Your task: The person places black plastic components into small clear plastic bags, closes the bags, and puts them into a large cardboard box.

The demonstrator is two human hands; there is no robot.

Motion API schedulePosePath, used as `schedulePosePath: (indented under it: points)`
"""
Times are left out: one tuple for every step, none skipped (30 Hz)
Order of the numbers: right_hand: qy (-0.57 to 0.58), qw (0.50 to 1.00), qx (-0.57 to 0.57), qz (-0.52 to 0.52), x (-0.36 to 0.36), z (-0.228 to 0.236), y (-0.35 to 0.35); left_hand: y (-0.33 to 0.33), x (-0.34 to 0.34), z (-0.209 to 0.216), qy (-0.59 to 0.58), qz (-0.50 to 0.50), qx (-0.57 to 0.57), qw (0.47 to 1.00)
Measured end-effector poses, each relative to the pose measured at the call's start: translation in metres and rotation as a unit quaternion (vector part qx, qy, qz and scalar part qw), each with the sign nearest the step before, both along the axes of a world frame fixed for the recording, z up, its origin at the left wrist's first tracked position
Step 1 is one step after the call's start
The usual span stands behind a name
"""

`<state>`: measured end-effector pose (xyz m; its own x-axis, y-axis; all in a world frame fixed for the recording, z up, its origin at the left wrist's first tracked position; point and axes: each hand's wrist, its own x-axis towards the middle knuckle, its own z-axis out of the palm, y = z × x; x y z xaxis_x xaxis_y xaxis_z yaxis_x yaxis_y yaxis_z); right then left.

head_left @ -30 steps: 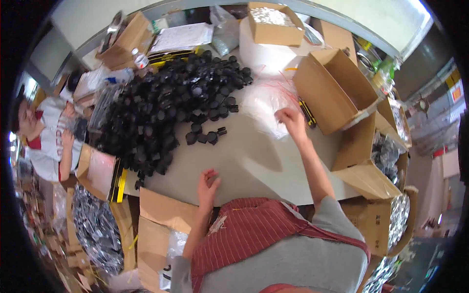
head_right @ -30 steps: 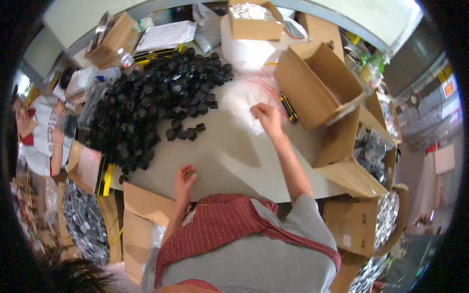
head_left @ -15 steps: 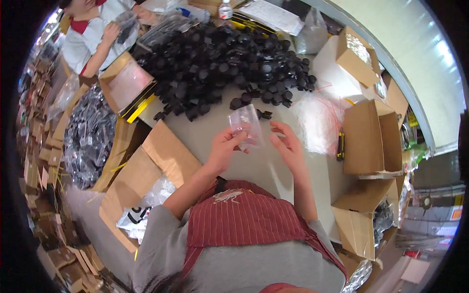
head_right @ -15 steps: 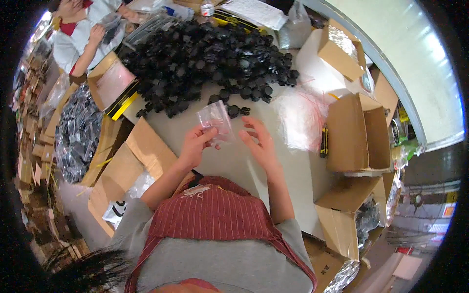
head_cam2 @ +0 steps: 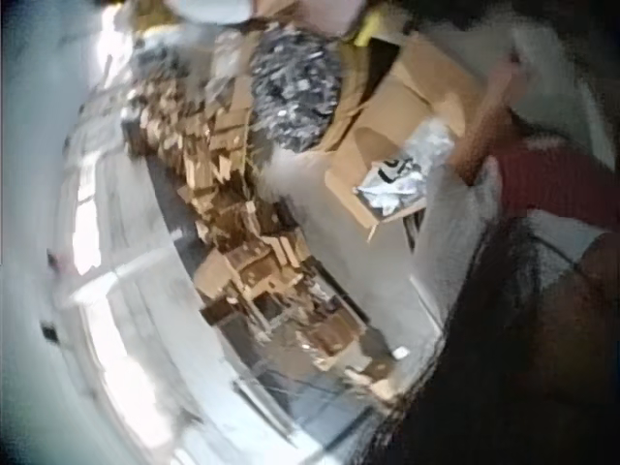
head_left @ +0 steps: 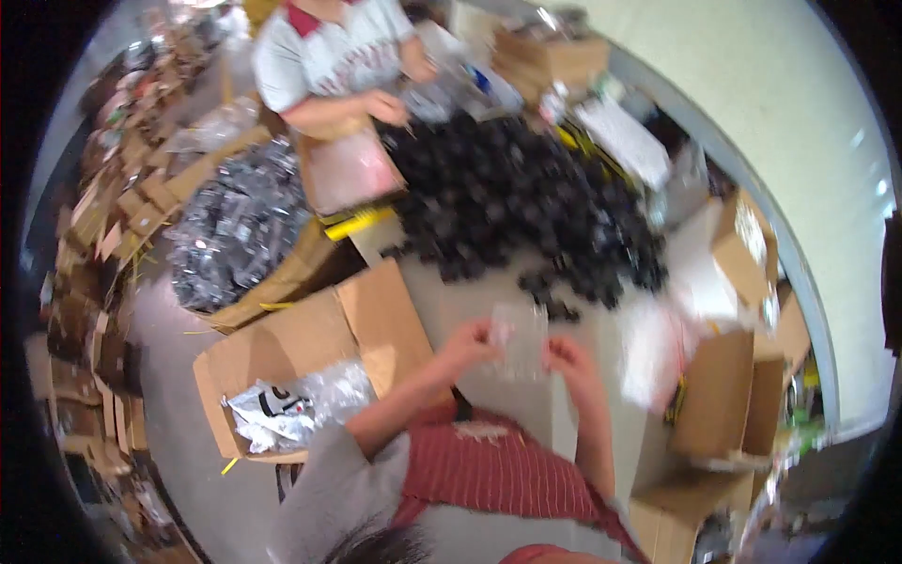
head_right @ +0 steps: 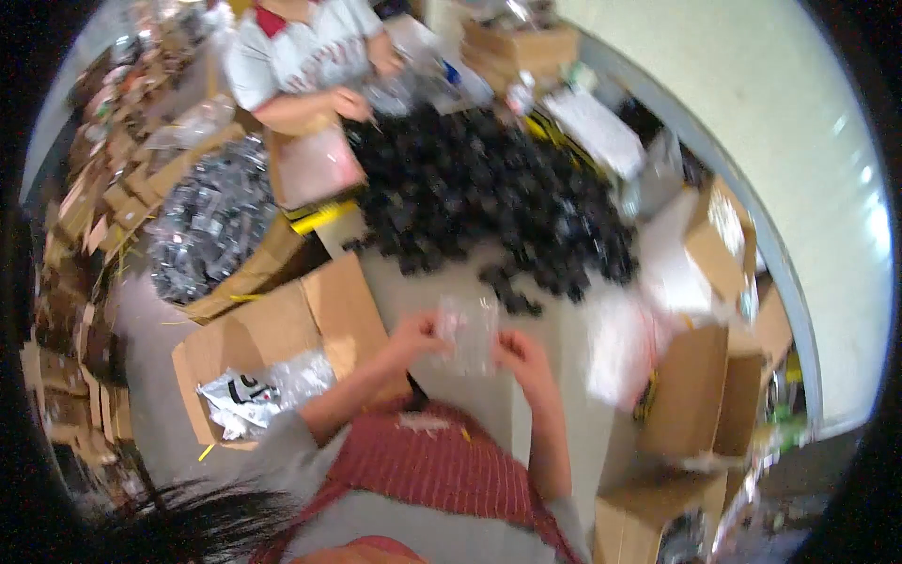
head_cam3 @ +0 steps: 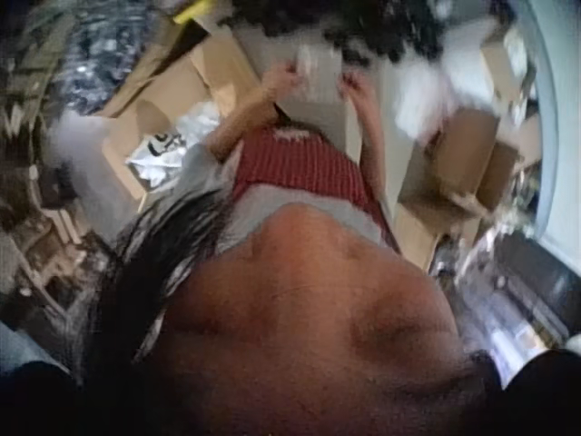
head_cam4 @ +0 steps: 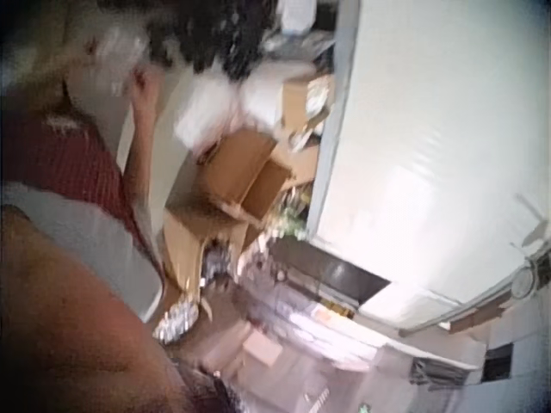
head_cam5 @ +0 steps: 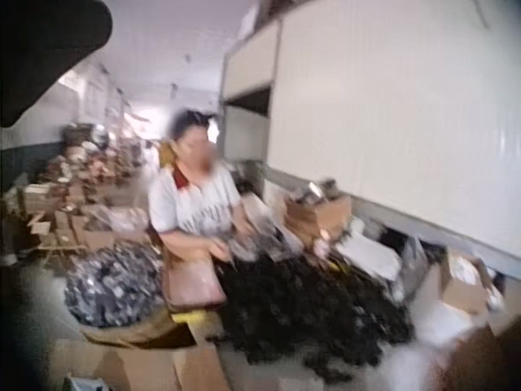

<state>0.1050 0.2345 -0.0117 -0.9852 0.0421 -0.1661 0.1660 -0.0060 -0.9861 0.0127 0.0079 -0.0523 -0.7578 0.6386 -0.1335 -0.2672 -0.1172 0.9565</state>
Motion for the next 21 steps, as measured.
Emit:
schedulePosePath:
  points:
    - [-0.016, 0.999, 0.031, 0.010, 0.002, -0.008, 0.003, 0.002, 0.008, 0.011, -0.039, -0.005, 0.007, 0.999]
    - [-0.030, 0.999, 0.044, 0.002, 0.005, -0.009, 0.004, 0.006, 0.010, 0.002, -0.069, -0.027, 0.002, 0.997]
    - [-0.047, 0.997, 0.053, -0.003, 0.006, -0.006, 0.001, 0.007, 0.015, 0.001, -0.087, -0.021, -0.007, 0.996]
    - [-0.036, 0.999, 0.013, -0.017, 0.009, -0.006, -0.002, 0.008, 0.018, 0.002, -0.110, -0.023, -0.015, 0.994]
    - [-0.029, 0.999, -0.029, -0.032, 0.012, -0.006, -0.005, 0.003, 0.019, 0.006, -0.099, -0.010, -0.014, 0.995]
    - [-0.021, 0.999, -0.029, -0.019, 0.012, -0.004, -0.007, -0.001, 0.019, 0.012, -0.102, 0.006, 0.010, 0.995]
    - [-0.021, 0.999, -0.040, -0.012, 0.012, -0.003, -0.009, -0.004, 0.019, 0.014, -0.105, 0.018, 0.034, 0.994]
    - [-0.021, 0.998, -0.051, -0.008, 0.012, -0.003, -0.009, -0.007, 0.017, 0.007, -0.098, 0.025, 0.035, 0.994]
    - [-0.017, 0.999, -0.050, -0.001, 0.012, -0.008, -0.008, -0.012, 0.013, -0.003, -0.078, 0.024, 0.064, 0.995]
    - [-0.033, 0.998, -0.061, 0.008, 0.013, -0.014, -0.006, -0.017, 0.009, -0.012, -0.060, 0.022, 0.092, 0.994]
    - [-0.049, 0.996, -0.072, 0.012, 0.013, -0.017, -0.003, -0.018, 0.007, -0.006, -0.057, 0.021, 0.092, 0.994]
    - [-0.047, 0.996, -0.071, 0.013, 0.012, -0.014, -0.004, -0.020, 0.009, 0.005, -0.103, 0.046, 0.066, 0.991]
    - [-0.068, 0.994, -0.084, 0.011, 0.015, -0.009, -0.007, -0.021, 0.008, 0.011, -0.150, 0.070, 0.040, 0.985]
    - [-0.090, 0.991, -0.096, 0.009, 0.016, -0.004, -0.008, -0.026, 0.005, 0.010, -0.149, 0.071, 0.042, 0.985]
    - [-0.089, 0.992, -0.095, 0.010, 0.018, -0.004, -0.008, -0.031, 0.003, 0.006, -0.169, 0.050, 0.056, 0.983]
    - [-0.106, 0.989, -0.103, -0.002, 0.021, -0.005, -0.007, -0.034, 0.001, 0.002, -0.189, 0.029, 0.070, 0.979]
    - [-0.124, 0.986, -0.112, -0.013, 0.023, -0.005, -0.008, -0.034, -0.001, -0.003, -0.188, 0.028, 0.071, 0.979]
    - [-0.124, 0.986, -0.111, -0.014, 0.025, -0.003, -0.008, -0.034, -0.001, -0.007, -0.167, 0.039, 0.034, 0.985]
    - [-0.127, 0.985, -0.120, -0.006, 0.027, -0.001, -0.010, -0.033, -0.001, -0.011, -0.146, 0.049, -0.003, 0.988]
    - [-0.131, 0.983, -0.129, -0.001, 0.029, 0.002, -0.011, -0.029, 0.002, -0.017, -0.146, 0.047, -0.001, 0.988]
    - [-0.130, 0.983, -0.128, -0.003, 0.030, 0.004, -0.014, -0.025, 0.006, -0.021, 0.009, 0.114, -0.100, 0.988]
